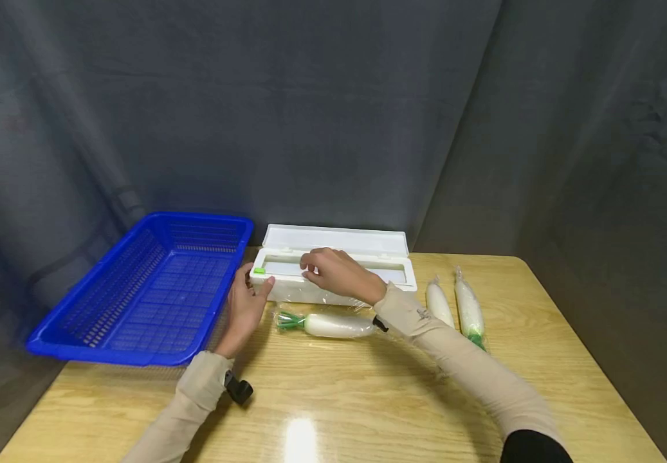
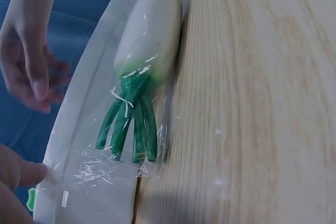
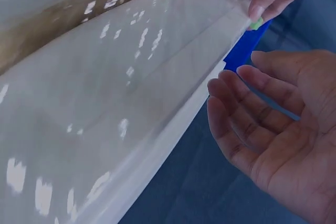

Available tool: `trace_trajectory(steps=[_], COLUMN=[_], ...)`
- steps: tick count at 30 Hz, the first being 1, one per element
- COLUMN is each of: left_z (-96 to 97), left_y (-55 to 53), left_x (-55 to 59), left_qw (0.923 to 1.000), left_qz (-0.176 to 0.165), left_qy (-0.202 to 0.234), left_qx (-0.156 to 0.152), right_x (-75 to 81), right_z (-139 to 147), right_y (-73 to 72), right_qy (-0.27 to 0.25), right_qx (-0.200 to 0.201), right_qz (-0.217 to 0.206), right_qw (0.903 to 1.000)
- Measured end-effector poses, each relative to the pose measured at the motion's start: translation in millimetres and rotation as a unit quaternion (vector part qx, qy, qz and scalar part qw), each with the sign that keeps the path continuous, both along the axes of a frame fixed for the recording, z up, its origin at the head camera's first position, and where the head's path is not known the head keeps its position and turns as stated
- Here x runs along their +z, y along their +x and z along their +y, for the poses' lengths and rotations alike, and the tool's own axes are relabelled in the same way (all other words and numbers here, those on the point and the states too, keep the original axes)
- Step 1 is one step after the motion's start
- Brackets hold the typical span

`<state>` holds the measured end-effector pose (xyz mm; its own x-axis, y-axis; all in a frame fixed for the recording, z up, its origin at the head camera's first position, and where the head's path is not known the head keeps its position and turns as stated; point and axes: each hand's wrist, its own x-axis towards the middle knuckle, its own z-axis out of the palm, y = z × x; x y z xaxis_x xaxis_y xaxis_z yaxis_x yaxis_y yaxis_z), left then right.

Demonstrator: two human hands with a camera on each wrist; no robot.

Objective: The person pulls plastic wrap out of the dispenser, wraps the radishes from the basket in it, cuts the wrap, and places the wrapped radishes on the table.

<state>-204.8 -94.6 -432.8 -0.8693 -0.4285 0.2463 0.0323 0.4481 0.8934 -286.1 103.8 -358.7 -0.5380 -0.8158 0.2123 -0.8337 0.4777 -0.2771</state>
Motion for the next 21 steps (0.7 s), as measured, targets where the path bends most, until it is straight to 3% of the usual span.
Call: trace_trajectory(steps=[6,11,15,21], left_z=[-2.3,-2.6,-0.4,1.1], left_y=[-1.1,-4.3,-5.8,-7.0], left_x=[1.5,2.1,0.7,-0.8], left_qw=[1.0,0.9987,0.9965,0.9951], left_qz=[-0.007,0.006,0.004,-0.001], left_qy=[0.002,0.051,0.084,0.099], left_qx=[-0.001,-0.007,-0.005,0.005], right_x=[-5.8,-14.0,-20.8,-24.1], right_z=[-34.3,-65.0,-80.0,-86.8], right_y=[-4.8,-6.2,-4.2,-4.2], right_qy=[-0.023,-0.065,-0.07,-0.074], right_qx=[0.006,-0.024,-0.041,-0.021], right_qz=[-0.027,-0.054,-0.047,-0.029], right_qw=[0.9993,0.9962,0.9956,0.9966])
